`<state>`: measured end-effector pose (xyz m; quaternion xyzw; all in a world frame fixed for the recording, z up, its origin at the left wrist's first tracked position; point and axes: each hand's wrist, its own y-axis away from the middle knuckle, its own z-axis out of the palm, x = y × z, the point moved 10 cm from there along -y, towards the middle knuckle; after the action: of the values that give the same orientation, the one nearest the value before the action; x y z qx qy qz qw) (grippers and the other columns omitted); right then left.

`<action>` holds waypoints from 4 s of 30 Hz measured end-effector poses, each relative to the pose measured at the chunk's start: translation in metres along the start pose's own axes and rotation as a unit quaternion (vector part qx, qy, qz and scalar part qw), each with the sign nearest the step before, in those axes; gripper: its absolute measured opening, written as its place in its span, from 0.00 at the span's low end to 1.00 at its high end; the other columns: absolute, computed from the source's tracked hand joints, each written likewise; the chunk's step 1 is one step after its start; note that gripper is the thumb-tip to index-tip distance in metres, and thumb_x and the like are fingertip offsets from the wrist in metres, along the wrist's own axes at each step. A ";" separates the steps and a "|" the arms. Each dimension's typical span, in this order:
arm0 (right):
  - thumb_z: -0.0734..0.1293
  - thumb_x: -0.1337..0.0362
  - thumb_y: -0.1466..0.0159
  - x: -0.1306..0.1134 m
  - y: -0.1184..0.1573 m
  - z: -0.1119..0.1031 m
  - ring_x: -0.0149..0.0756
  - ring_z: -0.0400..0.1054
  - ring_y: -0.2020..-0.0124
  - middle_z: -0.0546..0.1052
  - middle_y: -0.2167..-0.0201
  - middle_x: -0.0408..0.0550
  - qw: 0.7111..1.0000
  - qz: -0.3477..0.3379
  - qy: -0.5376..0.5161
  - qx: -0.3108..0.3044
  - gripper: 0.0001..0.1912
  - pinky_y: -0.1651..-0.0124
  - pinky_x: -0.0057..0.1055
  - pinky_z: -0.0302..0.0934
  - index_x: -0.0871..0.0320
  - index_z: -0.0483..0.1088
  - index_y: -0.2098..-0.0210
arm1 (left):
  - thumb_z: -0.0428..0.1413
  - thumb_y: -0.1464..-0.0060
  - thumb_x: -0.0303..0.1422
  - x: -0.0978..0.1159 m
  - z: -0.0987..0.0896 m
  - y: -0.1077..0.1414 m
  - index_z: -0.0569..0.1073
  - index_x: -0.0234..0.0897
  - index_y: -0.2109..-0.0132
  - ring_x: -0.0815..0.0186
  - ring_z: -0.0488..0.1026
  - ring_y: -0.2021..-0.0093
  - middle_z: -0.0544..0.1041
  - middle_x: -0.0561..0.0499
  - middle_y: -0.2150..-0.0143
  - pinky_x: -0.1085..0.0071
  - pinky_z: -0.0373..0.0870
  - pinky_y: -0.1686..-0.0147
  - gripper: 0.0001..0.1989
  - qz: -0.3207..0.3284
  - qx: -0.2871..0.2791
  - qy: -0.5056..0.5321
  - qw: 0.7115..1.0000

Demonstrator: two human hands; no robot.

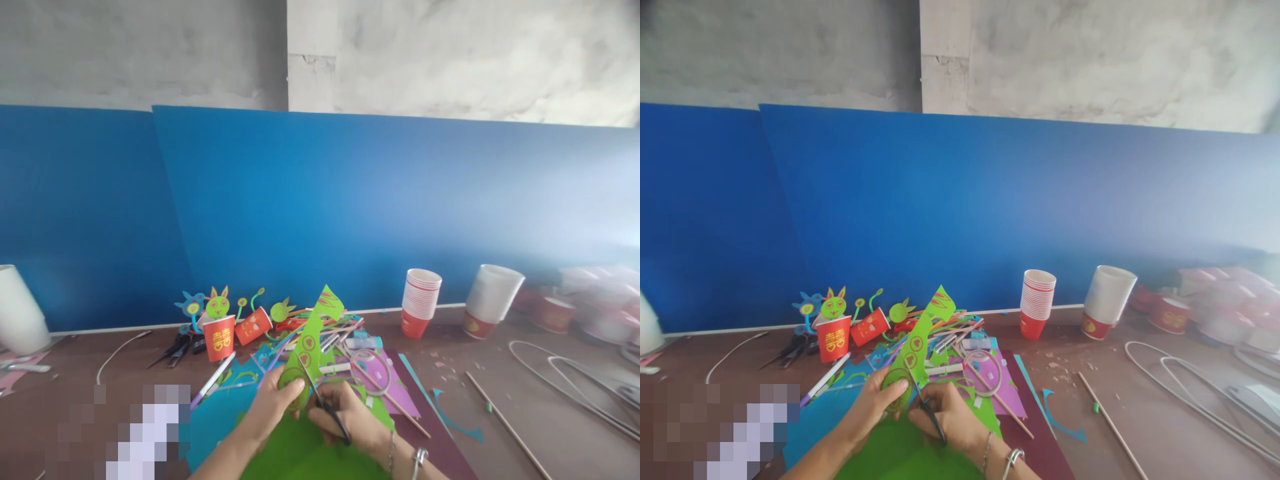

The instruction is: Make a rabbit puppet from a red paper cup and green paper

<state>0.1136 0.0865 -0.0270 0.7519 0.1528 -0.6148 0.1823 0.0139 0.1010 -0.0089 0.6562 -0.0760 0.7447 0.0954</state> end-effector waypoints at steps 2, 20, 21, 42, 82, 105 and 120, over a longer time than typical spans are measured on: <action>0.69 0.57 0.47 0.000 0.000 -0.001 0.25 0.59 0.88 0.66 0.89 0.37 1.000 0.004 0.003 -0.002 0.14 0.86 0.19 0.50 0.64 0.71 0.71 | 0.60 0.55 0.42 0.000 0.000 0.000 0.72 0.33 0.64 0.71 0.63 0.81 0.69 0.55 0.79 0.74 0.62 0.81 0.16 0.000 -0.005 0.005 1.000; 0.70 0.56 0.49 -0.004 0.001 0.001 0.24 0.59 0.88 0.68 0.88 0.38 0.999 0.021 -0.007 -0.036 0.15 0.86 0.19 0.51 0.63 0.71 0.72 | 0.59 0.55 0.42 0.003 0.007 0.002 0.73 0.34 0.66 0.71 0.62 0.82 0.68 0.55 0.80 0.74 0.61 0.82 0.15 -0.013 -0.036 -0.016 0.999; 0.70 0.56 0.48 -0.004 0.002 0.001 0.24 0.59 0.88 0.68 0.88 0.37 0.999 0.023 -0.003 -0.035 0.14 0.86 0.19 0.51 0.63 0.71 0.72 | 0.59 0.56 0.42 0.003 0.007 0.002 0.73 0.34 0.66 0.71 0.62 0.81 0.68 0.55 0.80 0.74 0.61 0.81 0.15 -0.014 -0.038 -0.018 0.999; 0.72 0.53 0.50 -0.001 -0.002 -0.002 0.24 0.59 0.88 0.66 0.89 0.36 0.999 0.007 -0.035 0.006 0.19 0.87 0.18 0.50 0.63 0.71 0.71 | 0.61 0.56 0.44 -0.004 -0.001 0.003 0.72 0.33 0.61 0.69 0.66 0.82 0.72 0.55 0.80 0.75 0.58 0.82 0.19 -0.023 0.066 0.046 0.997; 0.71 0.50 0.49 -0.002 0.000 -0.002 0.24 0.58 0.88 0.65 0.89 0.36 0.999 0.010 -0.026 -0.018 0.20 0.86 0.20 0.51 0.63 0.71 0.70 | 0.59 0.55 0.41 -0.001 0.000 0.001 0.72 0.33 0.61 0.75 0.60 0.84 0.70 0.56 0.78 0.78 0.55 0.85 0.18 -0.034 0.022 -0.010 0.999; 0.72 0.51 0.51 0.001 0.000 -0.008 0.23 0.58 0.88 0.67 0.89 0.36 0.999 0.031 0.001 -0.023 0.22 0.84 0.20 0.51 0.65 0.73 0.68 | 0.62 0.60 0.40 0.003 0.003 0.003 0.73 0.33 0.62 0.72 0.65 0.80 0.72 0.53 0.77 0.79 0.51 0.86 0.19 -0.076 -0.009 -0.003 0.997; 0.70 0.50 0.49 -0.004 0.000 -0.001 0.23 0.57 0.88 0.68 0.87 0.39 0.999 -0.008 -0.023 -0.029 0.20 0.85 0.20 0.52 0.62 0.68 0.80 | 0.59 0.55 0.42 0.003 0.000 0.004 0.72 0.34 0.66 0.74 0.62 0.83 0.71 0.55 0.79 0.79 0.50 0.86 0.15 -0.068 0.021 -0.030 0.997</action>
<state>0.1136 0.0869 -0.0226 0.7305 0.1725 -0.6289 0.2025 0.0129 0.0974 -0.0056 0.6834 -0.0181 0.7182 0.1298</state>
